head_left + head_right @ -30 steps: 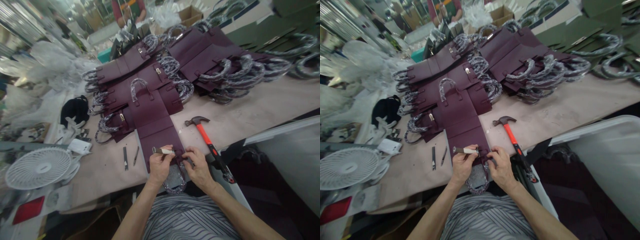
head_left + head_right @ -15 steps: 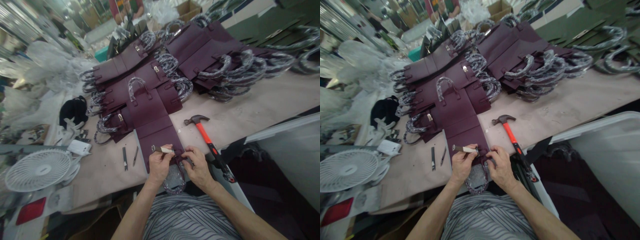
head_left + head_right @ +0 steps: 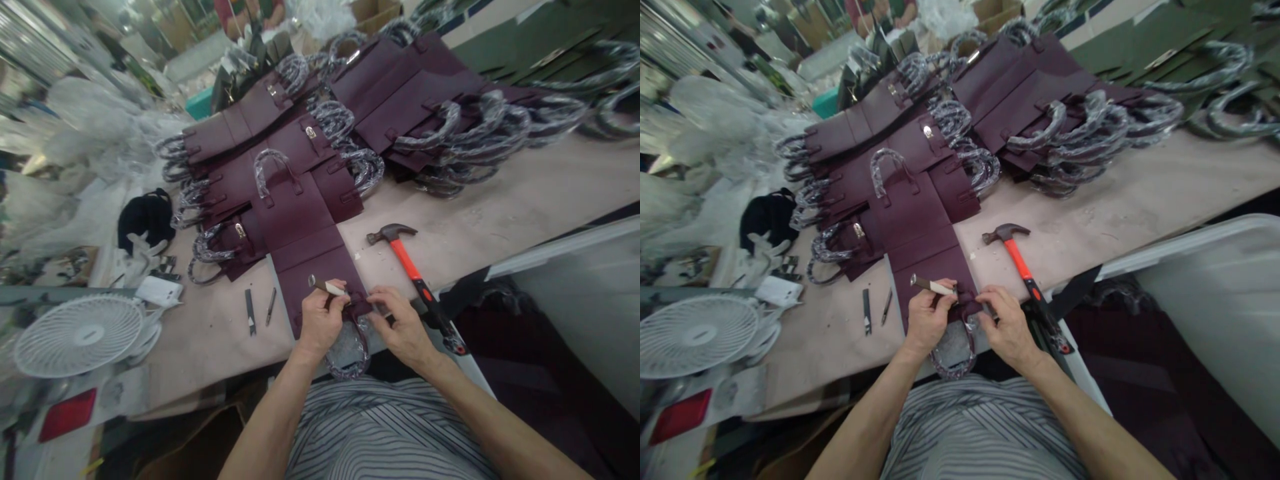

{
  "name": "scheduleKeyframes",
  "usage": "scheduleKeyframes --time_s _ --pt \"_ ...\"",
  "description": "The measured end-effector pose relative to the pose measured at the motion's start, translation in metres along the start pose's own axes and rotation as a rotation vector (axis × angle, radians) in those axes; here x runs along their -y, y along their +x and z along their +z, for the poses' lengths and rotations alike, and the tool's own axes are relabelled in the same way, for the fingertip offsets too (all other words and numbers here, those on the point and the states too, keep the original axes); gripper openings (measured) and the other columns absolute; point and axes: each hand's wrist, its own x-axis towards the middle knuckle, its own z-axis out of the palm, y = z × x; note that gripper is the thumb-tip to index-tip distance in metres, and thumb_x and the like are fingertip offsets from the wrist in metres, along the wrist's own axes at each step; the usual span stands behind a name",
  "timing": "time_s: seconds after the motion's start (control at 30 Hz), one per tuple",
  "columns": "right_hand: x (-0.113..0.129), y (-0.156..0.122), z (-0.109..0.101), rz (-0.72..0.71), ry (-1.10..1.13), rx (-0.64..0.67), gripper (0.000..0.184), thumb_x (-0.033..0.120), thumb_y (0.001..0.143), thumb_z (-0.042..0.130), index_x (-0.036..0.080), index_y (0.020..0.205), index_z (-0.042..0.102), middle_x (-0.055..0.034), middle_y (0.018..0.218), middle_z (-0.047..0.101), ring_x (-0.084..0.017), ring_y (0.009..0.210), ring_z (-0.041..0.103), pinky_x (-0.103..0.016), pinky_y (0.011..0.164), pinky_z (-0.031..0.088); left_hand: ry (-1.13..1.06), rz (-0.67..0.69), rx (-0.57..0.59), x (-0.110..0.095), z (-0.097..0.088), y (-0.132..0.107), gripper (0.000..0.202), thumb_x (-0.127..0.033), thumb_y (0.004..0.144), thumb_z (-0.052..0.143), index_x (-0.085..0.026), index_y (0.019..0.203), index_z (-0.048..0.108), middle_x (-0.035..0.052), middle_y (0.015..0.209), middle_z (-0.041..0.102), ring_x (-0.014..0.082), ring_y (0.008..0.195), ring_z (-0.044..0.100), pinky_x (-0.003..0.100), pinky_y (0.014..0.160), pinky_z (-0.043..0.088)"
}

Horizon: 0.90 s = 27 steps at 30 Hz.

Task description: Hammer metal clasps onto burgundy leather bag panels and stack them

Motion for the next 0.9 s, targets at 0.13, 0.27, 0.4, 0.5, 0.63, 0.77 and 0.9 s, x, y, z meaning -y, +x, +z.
scheduleKeyframes --time_s 0.13,0.27,0.4,0.5,0.63,0.77,0.9 --pt "0.002 0.001 -0.009 0.012 0.026 0.017 0.016 0.012 0.091 0.057 0.021 0.104 0.062 -0.0057 0.107 0.063 -0.02 0.103 0.06 -0.034 0.09 0.049 -0.006 0.027 -0.006 0.001 0.0 -0.001 0.011 -0.012 0.084 0.065 -0.017 0.091 0.072 0.006 0.099 0.076 0.019 0.097 0.072 0.031 0.092 0.056" --pt "0.007 -0.003 -0.01 -0.097 -0.115 0.063 0.018 0.009 0.094 0.052 0.019 0.102 0.065 -0.0072 0.103 0.06 -0.02 0.098 0.058 -0.034 0.086 0.047 0.016 0.104 -0.009 0.001 0.001 -0.004 0.01 -0.012 0.085 0.064 -0.017 0.09 0.071 0.0063 0.099 0.076 0.0192 0.098 0.072 0.032 0.094 0.056" --pt "0.013 -0.006 -0.011 -0.205 -0.307 0.158 0.026 0.01 0.096 0.047 0.017 0.11 0.068 -0.0113 0.107 0.057 -0.023 0.098 0.054 -0.038 0.082 0.043 0.059 0.131 -0.023 0.002 0.003 -0.004 0.009 -0.012 0.086 0.064 -0.017 0.091 0.07 0.0065 0.1 0.076 0.0196 0.098 0.072 0.033 0.093 0.057" --pt "0.014 -0.003 -0.014 -0.23 -0.383 0.208 0.028 0.011 0.096 0.048 0.018 0.115 0.067 -0.0115 0.107 0.056 -0.024 0.097 0.052 -0.039 0.083 0.041 0.095 0.17 -0.054 0.002 0.007 -0.007 0.008 -0.014 0.087 0.064 -0.018 0.091 0.069 0.0067 0.099 0.076 0.0198 0.098 0.072 0.034 0.093 0.058" --pt "0.014 -0.001 -0.016 -0.219 -0.398 0.252 0.031 0.011 0.096 0.049 0.019 0.12 0.066 -0.0109 0.108 0.055 -0.024 0.097 0.051 -0.039 0.084 0.04 0.14 0.227 -0.082 0.002 0.013 -0.012 0.007 -0.014 0.089 0.062 -0.018 0.094 0.067 0.0076 0.102 0.075 0.0199 0.1 0.072 0.034 0.094 0.058" --pt "0.014 -0.005 -0.016 -0.191 -0.356 0.226 0.028 0.013 0.097 0.048 0.017 0.118 0.066 -0.0112 0.11 0.056 -0.024 0.101 0.052 -0.039 0.086 0.041 0.17 0.263 -0.089 0.001 0.015 -0.012 0.009 -0.013 0.09 0.061 -0.017 0.096 0.066 0.008 0.101 0.075 0.0199 0.1 0.072 0.034 0.094 0.058" --pt "0.017 -0.012 -0.018 -0.184 -0.298 0.178 0.026 0.011 0.095 0.049 0.017 0.114 0.065 -0.0105 0.111 0.058 -0.024 0.104 0.053 -0.04 0.088 0.042 0.167 0.262 -0.078 -0.001 0.013 -0.01 0.01 -0.012 0.089 0.061 -0.018 0.095 0.066 0.0074 0.1 0.075 0.0195 0.096 0.072 0.033 0.09 0.059"
